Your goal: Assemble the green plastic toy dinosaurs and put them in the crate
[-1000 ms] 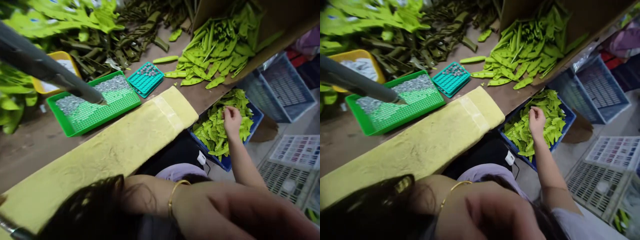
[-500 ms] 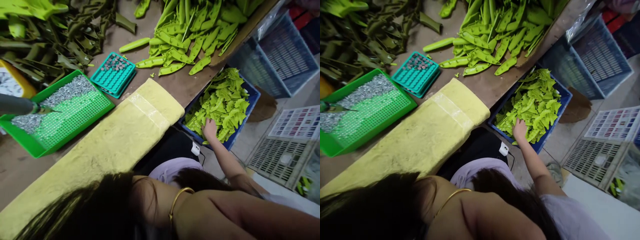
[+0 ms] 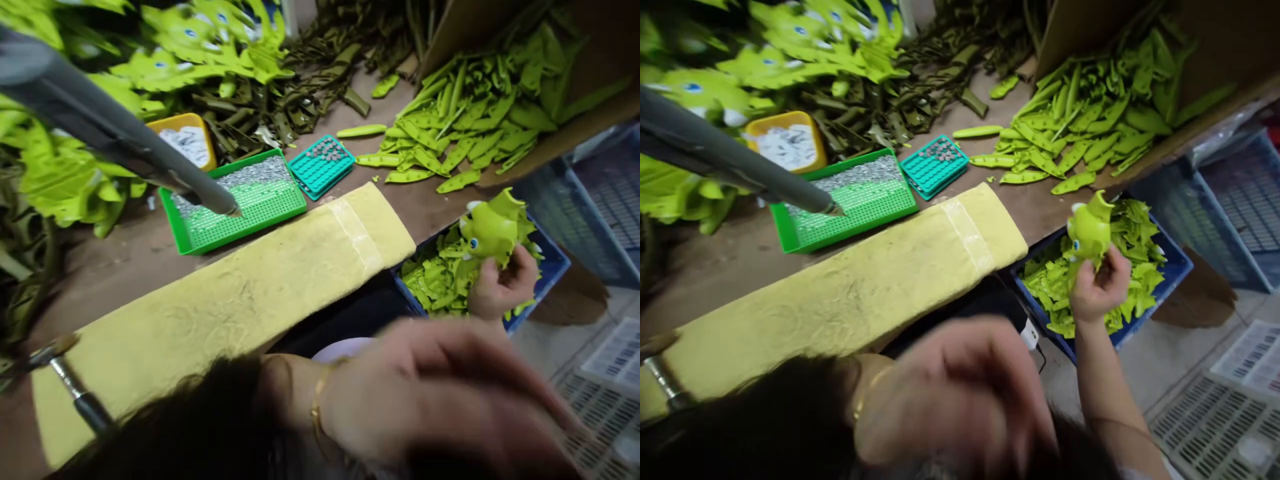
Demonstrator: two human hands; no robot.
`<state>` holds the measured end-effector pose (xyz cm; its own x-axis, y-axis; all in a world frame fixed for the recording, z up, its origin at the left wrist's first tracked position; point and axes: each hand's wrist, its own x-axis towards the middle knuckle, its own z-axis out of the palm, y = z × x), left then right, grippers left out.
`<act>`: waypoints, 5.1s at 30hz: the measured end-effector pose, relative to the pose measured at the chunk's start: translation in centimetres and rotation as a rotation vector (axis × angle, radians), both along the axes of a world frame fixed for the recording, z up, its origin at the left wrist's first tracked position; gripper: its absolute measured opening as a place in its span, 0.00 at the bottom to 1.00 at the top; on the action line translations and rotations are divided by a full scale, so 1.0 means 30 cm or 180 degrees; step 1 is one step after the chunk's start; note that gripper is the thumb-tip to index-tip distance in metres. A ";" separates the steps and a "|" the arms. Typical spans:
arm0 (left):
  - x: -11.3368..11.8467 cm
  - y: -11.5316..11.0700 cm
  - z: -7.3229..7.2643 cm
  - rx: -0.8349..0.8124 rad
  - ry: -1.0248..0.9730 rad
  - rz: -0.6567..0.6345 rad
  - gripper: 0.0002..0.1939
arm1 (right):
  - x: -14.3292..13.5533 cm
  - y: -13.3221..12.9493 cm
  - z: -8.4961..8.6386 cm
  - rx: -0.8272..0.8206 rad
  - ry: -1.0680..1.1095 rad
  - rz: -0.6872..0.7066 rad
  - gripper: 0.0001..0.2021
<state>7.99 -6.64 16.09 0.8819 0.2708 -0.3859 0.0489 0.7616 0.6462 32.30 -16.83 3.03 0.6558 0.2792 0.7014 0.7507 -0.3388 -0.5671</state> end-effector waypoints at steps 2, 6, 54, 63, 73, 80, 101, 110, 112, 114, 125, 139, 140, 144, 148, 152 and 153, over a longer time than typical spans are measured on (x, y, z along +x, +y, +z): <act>0.020 0.111 -0.084 0.0424 0.0132 0.1022 0.21 | -0.068 0.101 0.077 -0.0093 -0.0647 0.1142 0.20; -0.016 0.310 -0.287 0.0453 0.0700 0.1899 0.23 | -0.183 0.404 0.142 -0.1511 -0.0821 0.3885 0.19; -0.141 0.399 -0.560 0.0461 0.0161 0.2837 0.23 | -0.398 0.728 -0.024 -0.1562 -0.0804 0.2988 0.08; -0.148 0.393 -0.526 0.0312 0.0075 0.2661 0.24 | -0.332 0.732 0.001 -0.1834 0.0715 0.3016 0.15; -0.287 0.478 -0.469 0.1310 0.0929 0.2001 0.23 | -0.425 0.543 0.063 -0.1353 0.0581 0.3771 0.06; -0.213 0.596 -0.440 0.3027 0.1426 0.0970 0.07 | -0.490 0.525 0.009 -0.1757 0.1371 0.3771 0.08; -1.160 0.355 -0.297 0.2915 0.5168 0.3318 0.17 | -0.539 0.509 -0.031 -0.1797 0.2773 0.2937 0.13; -1.163 0.074 -0.320 0.2719 0.5099 0.1821 0.13 | -0.554 0.533 -0.012 -0.1715 0.2671 0.3055 0.11; -1.078 0.144 -0.327 0.3473 0.5185 0.1511 0.17 | -0.550 0.529 -0.010 -0.1638 0.2685 0.3140 0.10; -0.967 0.229 -0.345 0.4166 0.5111 0.1637 0.23 | -0.545 0.524 -0.010 -0.1586 0.2639 0.3193 0.09; -0.697 0.459 -0.387 0.4293 0.5346 0.1666 0.27 | -0.520 0.542 0.004 -0.1643 0.3047 0.3558 0.07; -0.507 0.168 -0.379 0.5569 0.4153 -0.0488 0.23 | -0.454 0.576 0.011 -0.2202 0.3767 0.4065 0.10; -0.516 0.193 -0.366 0.5658 0.4133 -0.0500 0.24 | -0.460 0.575 0.008 -0.2184 0.3780 0.4070 0.10; -0.504 0.246 -0.344 0.5888 0.3951 -0.0330 0.31 | -0.486 0.571 -0.009 -0.2045 0.3842 0.3942 0.10; -0.450 0.256 -0.379 0.5864 0.3803 -0.0014 0.28 | -0.498 0.567 -0.016 -0.1942 0.3912 0.3787 0.09; -0.415 0.264 -0.413 0.5702 0.3879 0.0376 0.27 | -0.494 0.571 -0.010 -0.2027 0.3845 0.3738 0.10; -0.413 0.267 -0.416 0.5662 0.3919 0.0482 0.26 | -0.493 0.574 -0.007 -0.2028 0.3763 0.3712 0.10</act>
